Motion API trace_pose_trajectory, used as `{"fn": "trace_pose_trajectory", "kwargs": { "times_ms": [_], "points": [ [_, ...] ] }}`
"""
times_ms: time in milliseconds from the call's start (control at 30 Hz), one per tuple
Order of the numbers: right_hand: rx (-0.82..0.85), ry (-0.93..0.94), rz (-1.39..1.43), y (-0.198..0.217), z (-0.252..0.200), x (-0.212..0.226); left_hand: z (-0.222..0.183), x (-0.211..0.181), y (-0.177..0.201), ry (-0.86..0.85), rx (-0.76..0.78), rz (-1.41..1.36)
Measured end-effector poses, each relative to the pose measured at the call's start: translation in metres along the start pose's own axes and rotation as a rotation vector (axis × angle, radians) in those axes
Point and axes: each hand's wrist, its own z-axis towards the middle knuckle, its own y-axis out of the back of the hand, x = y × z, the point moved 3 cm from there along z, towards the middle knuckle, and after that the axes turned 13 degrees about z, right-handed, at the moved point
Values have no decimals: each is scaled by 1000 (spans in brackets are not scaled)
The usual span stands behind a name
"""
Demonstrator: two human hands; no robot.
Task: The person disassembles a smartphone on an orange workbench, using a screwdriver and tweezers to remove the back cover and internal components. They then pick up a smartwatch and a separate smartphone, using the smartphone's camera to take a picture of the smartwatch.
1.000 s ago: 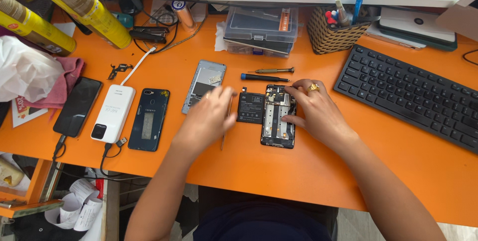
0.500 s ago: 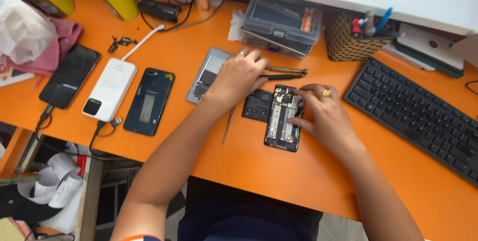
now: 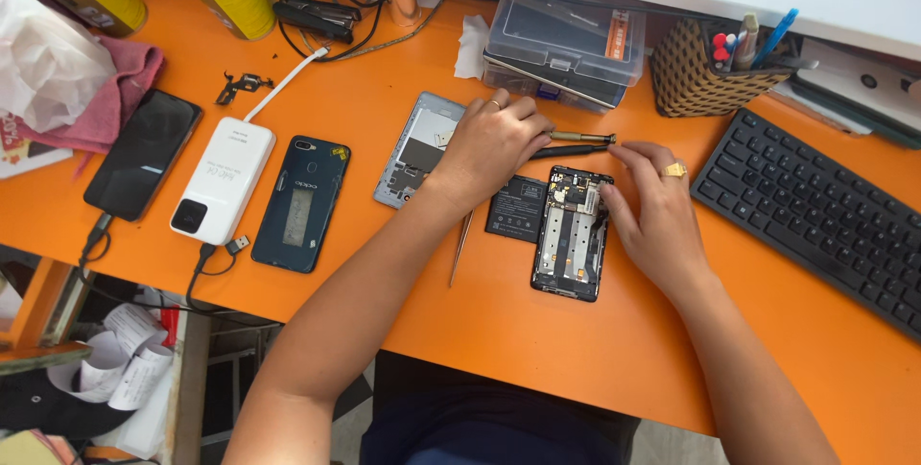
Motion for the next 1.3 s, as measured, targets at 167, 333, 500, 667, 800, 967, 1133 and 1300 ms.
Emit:
{"fn": "trace_pose_trajectory", "kwargs": {
  "times_ms": [167,333,500,667,800,967,1133,1300],
  "points": [
    [31,10,2,-8,3,2,-3,2,-2,-26,26,-62],
    [58,-27,-45,-14,1,-14,-1,8,-22,-31,53,-54],
    [58,-34,-33,-15,3,-20,8,13,-29,-33,85,-74],
    [63,-36,-37,-13,3,-22,11,16,-29,-32,116,-116],
    [92,-39,-8,-6,7,-14,12,13,-22,-14,159,-86],
    [125,-69,-9,-3,5,-15,9,14,-21,13,200,-72],
    [142,-120,11,2,4,-9,7,14,-13,52,229,-102],
    [119,-107,43,-3,1,-20,8,12,0,90,242,-32]
  ]
}}
